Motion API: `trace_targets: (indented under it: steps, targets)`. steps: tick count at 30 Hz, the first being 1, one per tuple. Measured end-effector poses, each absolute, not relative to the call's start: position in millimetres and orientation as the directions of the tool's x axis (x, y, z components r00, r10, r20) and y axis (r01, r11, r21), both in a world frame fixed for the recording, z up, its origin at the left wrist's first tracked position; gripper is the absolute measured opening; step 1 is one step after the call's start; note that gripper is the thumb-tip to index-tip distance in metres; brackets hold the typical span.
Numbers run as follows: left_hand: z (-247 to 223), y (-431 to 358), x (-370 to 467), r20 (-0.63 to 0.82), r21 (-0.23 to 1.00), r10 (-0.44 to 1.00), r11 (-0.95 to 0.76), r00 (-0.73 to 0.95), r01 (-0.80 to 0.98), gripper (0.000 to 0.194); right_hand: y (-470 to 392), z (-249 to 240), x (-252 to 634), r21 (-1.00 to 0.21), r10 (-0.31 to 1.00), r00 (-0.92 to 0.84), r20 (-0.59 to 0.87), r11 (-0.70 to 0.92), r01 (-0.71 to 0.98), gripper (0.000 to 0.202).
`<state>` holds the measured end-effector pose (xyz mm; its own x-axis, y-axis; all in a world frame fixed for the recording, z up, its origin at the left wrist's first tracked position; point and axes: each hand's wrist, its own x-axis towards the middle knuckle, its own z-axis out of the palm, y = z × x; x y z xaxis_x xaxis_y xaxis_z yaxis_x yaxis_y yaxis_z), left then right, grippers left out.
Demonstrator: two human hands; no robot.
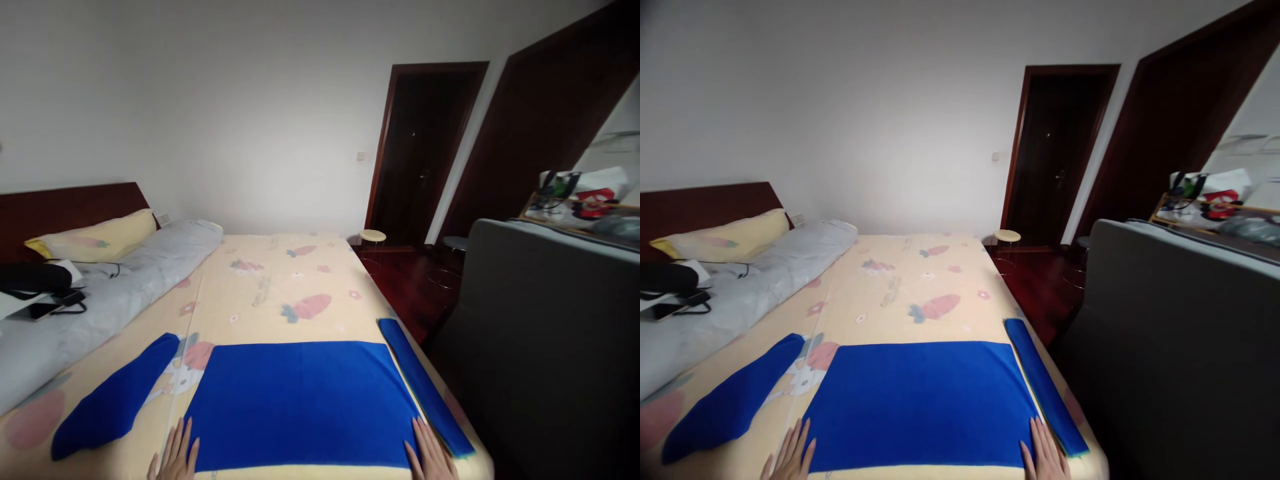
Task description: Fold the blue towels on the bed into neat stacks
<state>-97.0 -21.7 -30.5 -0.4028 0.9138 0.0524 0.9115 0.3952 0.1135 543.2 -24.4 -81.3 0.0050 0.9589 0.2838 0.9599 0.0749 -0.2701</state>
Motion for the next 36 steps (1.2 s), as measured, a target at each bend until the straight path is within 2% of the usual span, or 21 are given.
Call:
trace_targets:
  steps: [3, 6, 21, 29, 36]
  targets:
    - [-29.4, -21.5, -94.4, 0.079, 0.184, 0.906, 0.398, -0.417, 0.899, 0.068, -23.7, -80.9, 540.5, -0.284, 0.961, 0.043, 0.274, 0.038, 0.958, 0.062]
    - [-29.8, -21.7, -93.1, 0.099, 0.205, 0.901, 0.398, -0.423, 0.894, 0.068, -22.3, -78.2, 537.8, -0.309, 0.952, 0.108, 0.285, -0.016, 0.951, 0.063]
    - [-21.0, -23.0, -85.4, 0.102, 0.17, 0.891, 0.423, -0.443, 0.89, 0.066, -24.4, -65.1, 530.3, -0.315, 0.961, 0.176, 0.214, -0.103, 0.944, 0.068]
    - [-16.3, -25.0, -85.0, 0.115, 0.13, 0.897, 0.413, -0.428, 0.901, 0.066, -24.3, -67.7, 531.6, -0.297, 0.962, 0.151, 0.227, -0.079, 0.951, 0.068]
    - [-19.5, -23.5, -86.8, 0.118, 0.158, 0.893, 0.414, -0.434, 0.896, 0.063, -22.8, -68.8, 532.3, -0.31, 0.962, 0.168, 0.217, -0.095, 0.946, 0.068]
